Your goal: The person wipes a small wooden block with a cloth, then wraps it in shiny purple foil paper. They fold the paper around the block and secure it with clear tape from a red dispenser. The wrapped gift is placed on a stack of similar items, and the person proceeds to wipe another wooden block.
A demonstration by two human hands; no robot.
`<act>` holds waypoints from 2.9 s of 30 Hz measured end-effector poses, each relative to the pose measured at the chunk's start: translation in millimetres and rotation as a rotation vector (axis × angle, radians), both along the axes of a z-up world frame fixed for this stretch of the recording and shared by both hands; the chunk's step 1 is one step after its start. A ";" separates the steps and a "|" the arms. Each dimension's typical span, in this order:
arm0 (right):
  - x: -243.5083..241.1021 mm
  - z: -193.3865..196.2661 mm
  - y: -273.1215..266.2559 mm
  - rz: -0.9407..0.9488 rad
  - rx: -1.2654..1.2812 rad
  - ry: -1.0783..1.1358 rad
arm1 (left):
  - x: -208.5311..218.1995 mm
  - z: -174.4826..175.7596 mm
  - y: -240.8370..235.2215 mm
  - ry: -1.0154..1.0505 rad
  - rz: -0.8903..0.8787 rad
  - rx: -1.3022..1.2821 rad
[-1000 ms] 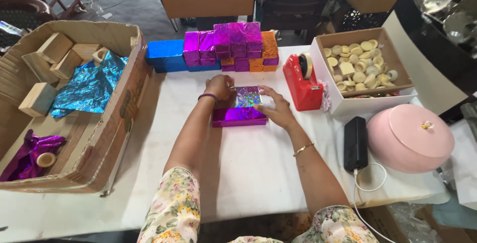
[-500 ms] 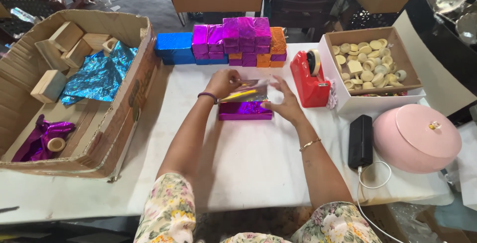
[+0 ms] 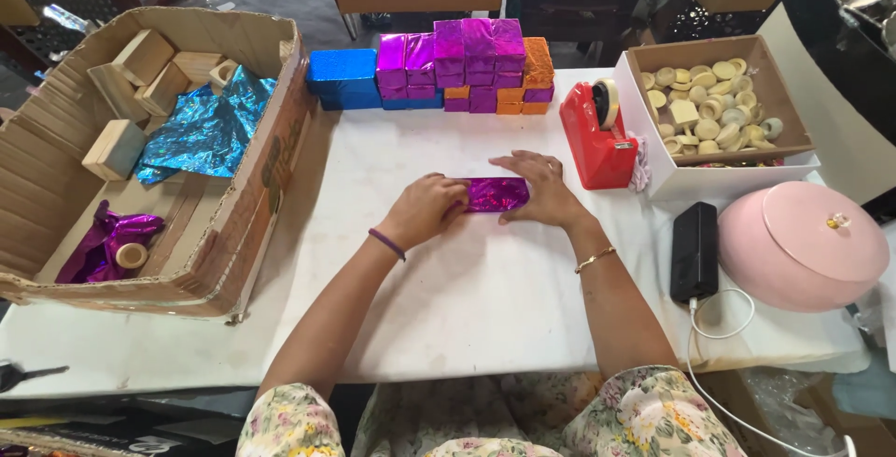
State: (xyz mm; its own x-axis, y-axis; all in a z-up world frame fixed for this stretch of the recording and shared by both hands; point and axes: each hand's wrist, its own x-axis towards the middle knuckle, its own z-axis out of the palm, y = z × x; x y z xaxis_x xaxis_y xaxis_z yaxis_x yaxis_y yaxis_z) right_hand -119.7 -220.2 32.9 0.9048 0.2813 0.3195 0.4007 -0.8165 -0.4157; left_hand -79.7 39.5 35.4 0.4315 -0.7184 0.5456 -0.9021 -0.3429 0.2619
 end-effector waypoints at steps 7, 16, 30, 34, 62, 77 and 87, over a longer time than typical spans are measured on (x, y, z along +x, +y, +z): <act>-0.1 -6.3 1.2 0.044 -0.127 -0.140 | -8.8 -38.1 1.8 -0.128 0.055 0.110; 2.6 -11.6 1.9 0.026 -0.072 -0.125 | -15.2 -31.6 1.4 -0.156 0.160 0.058; 21.1 -29.9 -9.8 0.031 0.049 -0.170 | 21.7 -12.1 -0.4 -0.017 0.210 0.028; 34.6 -56.7 -18.1 -0.078 -0.021 -0.222 | 28.6 -23.9 -6.0 -0.112 0.215 0.186; 16.1 -24.2 8.3 -0.080 -0.019 -0.192 | 22.3 -35.7 -8.6 -0.111 0.211 -0.100; 8.8 -14.4 10.7 -0.013 0.076 -0.041 | 23.5 -16.5 8.8 0.029 0.232 -0.159; 13.9 -13.4 13.1 0.033 0.159 -0.322 | 27.3 -17.8 16.1 0.042 0.240 -0.115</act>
